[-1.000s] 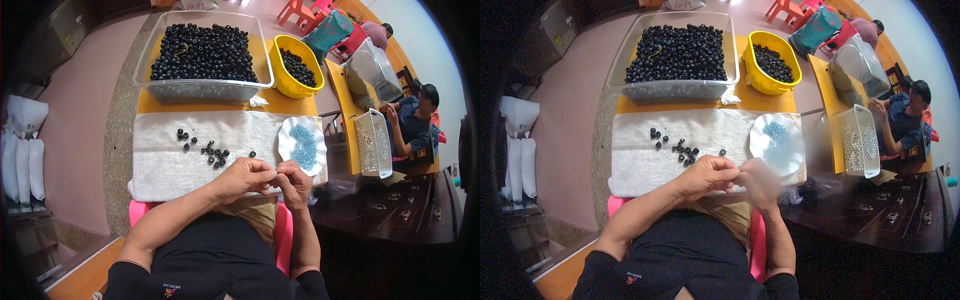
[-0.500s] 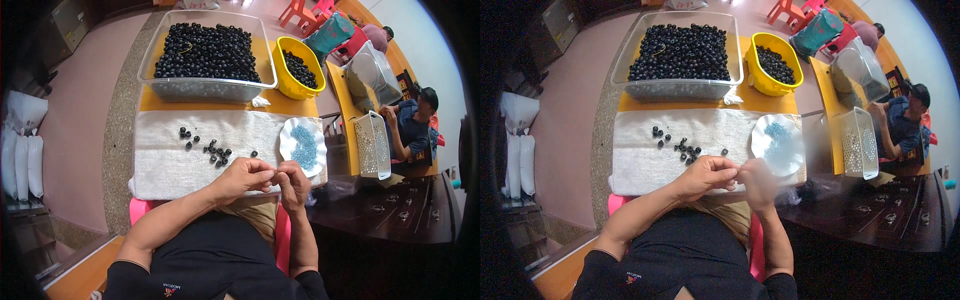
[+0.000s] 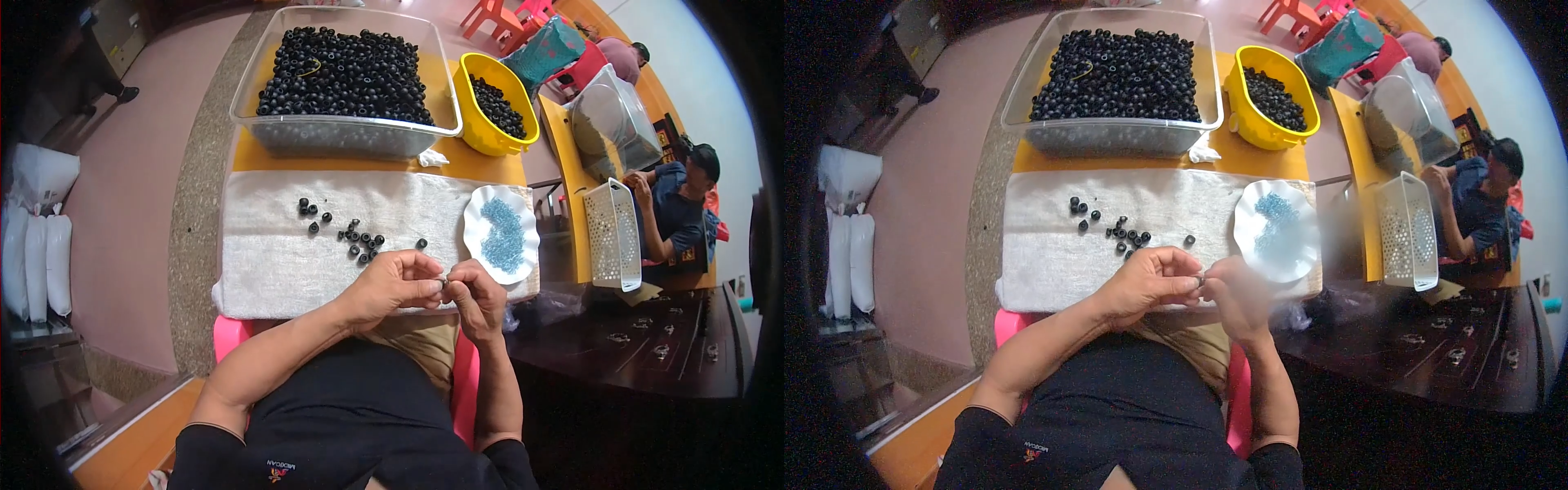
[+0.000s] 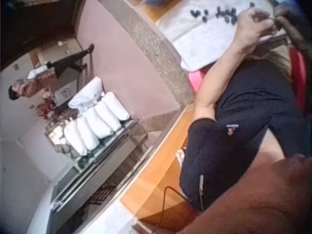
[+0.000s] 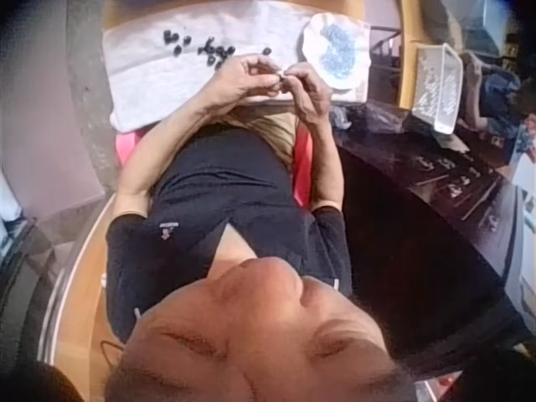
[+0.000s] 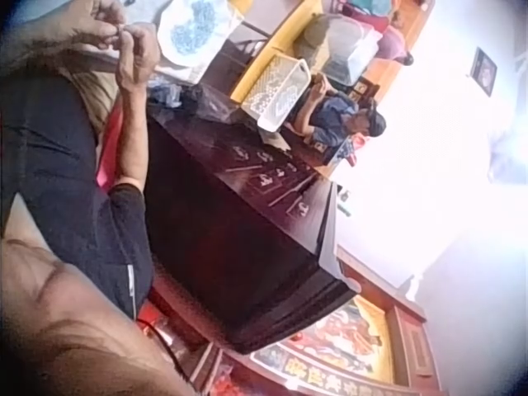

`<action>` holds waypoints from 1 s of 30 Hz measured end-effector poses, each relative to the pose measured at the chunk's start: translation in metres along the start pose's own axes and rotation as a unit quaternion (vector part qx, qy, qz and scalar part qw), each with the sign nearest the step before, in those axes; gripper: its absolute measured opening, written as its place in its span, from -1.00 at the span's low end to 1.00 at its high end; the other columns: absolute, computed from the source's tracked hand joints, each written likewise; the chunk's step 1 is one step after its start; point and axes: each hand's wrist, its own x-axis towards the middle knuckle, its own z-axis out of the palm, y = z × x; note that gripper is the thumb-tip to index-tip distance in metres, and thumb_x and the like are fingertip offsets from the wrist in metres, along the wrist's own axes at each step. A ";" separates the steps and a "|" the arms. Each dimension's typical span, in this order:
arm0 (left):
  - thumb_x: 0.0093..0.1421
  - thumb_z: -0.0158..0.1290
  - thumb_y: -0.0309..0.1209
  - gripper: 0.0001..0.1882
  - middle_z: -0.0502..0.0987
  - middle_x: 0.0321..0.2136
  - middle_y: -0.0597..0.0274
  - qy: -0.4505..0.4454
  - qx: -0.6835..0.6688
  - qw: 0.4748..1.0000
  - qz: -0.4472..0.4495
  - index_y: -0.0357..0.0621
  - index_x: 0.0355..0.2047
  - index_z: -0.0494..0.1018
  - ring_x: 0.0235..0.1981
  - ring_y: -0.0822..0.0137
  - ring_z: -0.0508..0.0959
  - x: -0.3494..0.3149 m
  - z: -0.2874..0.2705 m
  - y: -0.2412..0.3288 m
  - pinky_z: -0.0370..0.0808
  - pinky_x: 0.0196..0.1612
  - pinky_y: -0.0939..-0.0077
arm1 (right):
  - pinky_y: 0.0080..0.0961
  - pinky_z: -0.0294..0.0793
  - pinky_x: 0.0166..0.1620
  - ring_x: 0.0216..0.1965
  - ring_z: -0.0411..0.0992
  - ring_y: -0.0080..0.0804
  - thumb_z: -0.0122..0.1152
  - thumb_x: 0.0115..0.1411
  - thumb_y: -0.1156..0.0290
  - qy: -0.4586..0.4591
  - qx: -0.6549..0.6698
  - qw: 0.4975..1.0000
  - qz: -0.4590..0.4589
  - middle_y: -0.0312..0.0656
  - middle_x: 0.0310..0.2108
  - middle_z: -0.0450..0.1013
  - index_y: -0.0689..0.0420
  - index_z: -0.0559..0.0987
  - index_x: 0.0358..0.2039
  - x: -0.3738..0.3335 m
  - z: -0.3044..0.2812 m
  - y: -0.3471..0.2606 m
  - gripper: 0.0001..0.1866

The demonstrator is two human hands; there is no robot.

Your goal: Sorting small black seeds or beads by hand on a table into different containers.

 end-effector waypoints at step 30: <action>0.22 0.16 -0.51 -0.84 0.59 -0.24 0.24 0.039 -0.060 0.997 -0.037 -0.18 -0.18 0.50 -0.21 0.41 0.61 -0.012 -0.010 -0.001 0.61 -0.07 0.46 | -0.57 0.40 -0.34 -0.40 0.41 -0.44 0.24 0.19 0.58 -0.037 -0.163 0.977 -0.135 -0.17 -0.39 0.44 0.27 0.56 -0.31 0.001 0.011 0.006 -0.94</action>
